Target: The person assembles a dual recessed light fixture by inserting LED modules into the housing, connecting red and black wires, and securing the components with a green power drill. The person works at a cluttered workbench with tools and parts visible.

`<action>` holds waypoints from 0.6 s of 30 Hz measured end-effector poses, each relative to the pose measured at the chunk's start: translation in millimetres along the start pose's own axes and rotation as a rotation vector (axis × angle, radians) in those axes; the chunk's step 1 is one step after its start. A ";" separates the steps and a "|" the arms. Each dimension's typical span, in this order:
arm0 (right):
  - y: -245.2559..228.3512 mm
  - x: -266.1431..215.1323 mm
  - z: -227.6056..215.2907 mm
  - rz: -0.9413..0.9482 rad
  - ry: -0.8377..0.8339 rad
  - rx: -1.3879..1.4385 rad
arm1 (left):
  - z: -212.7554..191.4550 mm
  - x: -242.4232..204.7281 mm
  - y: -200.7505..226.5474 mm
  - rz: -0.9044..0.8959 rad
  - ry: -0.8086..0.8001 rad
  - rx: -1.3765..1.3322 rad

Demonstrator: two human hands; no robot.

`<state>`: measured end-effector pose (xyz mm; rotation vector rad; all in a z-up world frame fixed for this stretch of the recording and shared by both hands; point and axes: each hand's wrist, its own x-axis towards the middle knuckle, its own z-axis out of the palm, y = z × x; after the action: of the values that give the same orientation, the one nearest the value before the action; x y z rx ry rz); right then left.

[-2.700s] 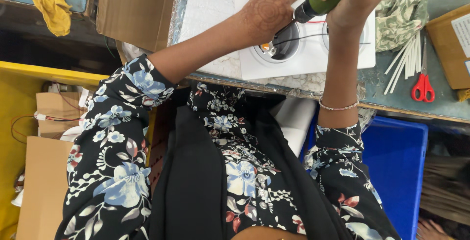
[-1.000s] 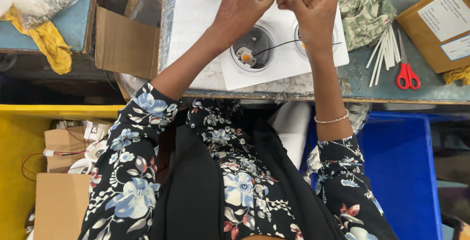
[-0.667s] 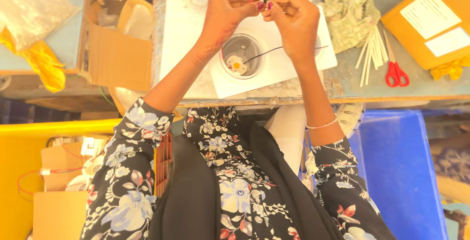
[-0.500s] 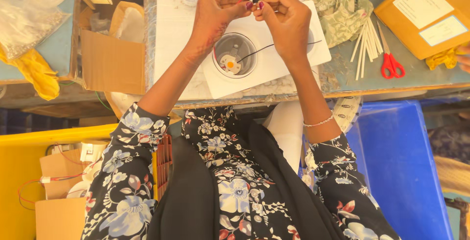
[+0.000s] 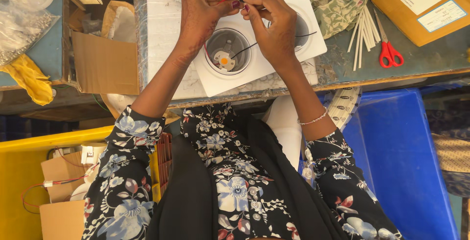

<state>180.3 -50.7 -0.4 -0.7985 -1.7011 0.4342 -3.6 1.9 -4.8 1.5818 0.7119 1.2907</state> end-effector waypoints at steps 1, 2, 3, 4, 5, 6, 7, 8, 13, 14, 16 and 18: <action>-0.1 -0.7 0.8 -0.005 -0.001 -0.001 | -0.2 -0.5 -1.1 -0.005 0.004 -0.006; 0.2 -1.4 1.6 -0.009 -0.002 -0.002 | 0.3 -1.2 -2.1 -0.013 0.016 0.016; 0.8 -2.4 2.3 -0.014 -0.004 -0.004 | 1.3 -1.7 -2.8 -0.020 0.028 0.037; 1.5 -3.3 3.3 -0.020 -0.001 -0.031 | 2.1 -2.8 -2.8 -0.028 0.041 0.059; 2.2 -4.3 4.3 -0.026 0.002 -0.058 | 3.1 -3.7 -2.3 -0.005 0.047 0.085; 2.9 -4.4 5.4 -0.034 0.004 -0.083 | 4.1 -3.7 -0.8 0.018 0.055 0.114; 3.6 -4.4 6.2 -0.030 0.010 -0.113 | 5.1 -3.9 1.3 0.041 0.063 0.142; 4.2 -4.3 6.7 -0.026 0.016 -0.143 | 5.8 -5.5 4.0 0.023 0.072 0.183; 7.3 -2.5 8.0 -0.042 0.018 -0.126 | 5.3 -12.7 14.1 0.085 0.085 0.318; 7.5 -1.3 9.0 -0.035 0.013 -0.104 | 3.0 -13.1 13.5 0.088 0.081 0.302; 7.4 2.1 7.0 -0.010 -0.014 -0.066 | -4.8 -11.1 7.3 0.094 0.077 0.268; 5.9 6.5 -0.9 0.025 -0.059 -0.032 | -24.2 -3.9 -4.4 0.158 0.103 0.332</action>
<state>182.0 -42.1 0.6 -0.8386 -1.7582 0.4523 -27.2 7.4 -10.3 1.8783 0.9183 1.4320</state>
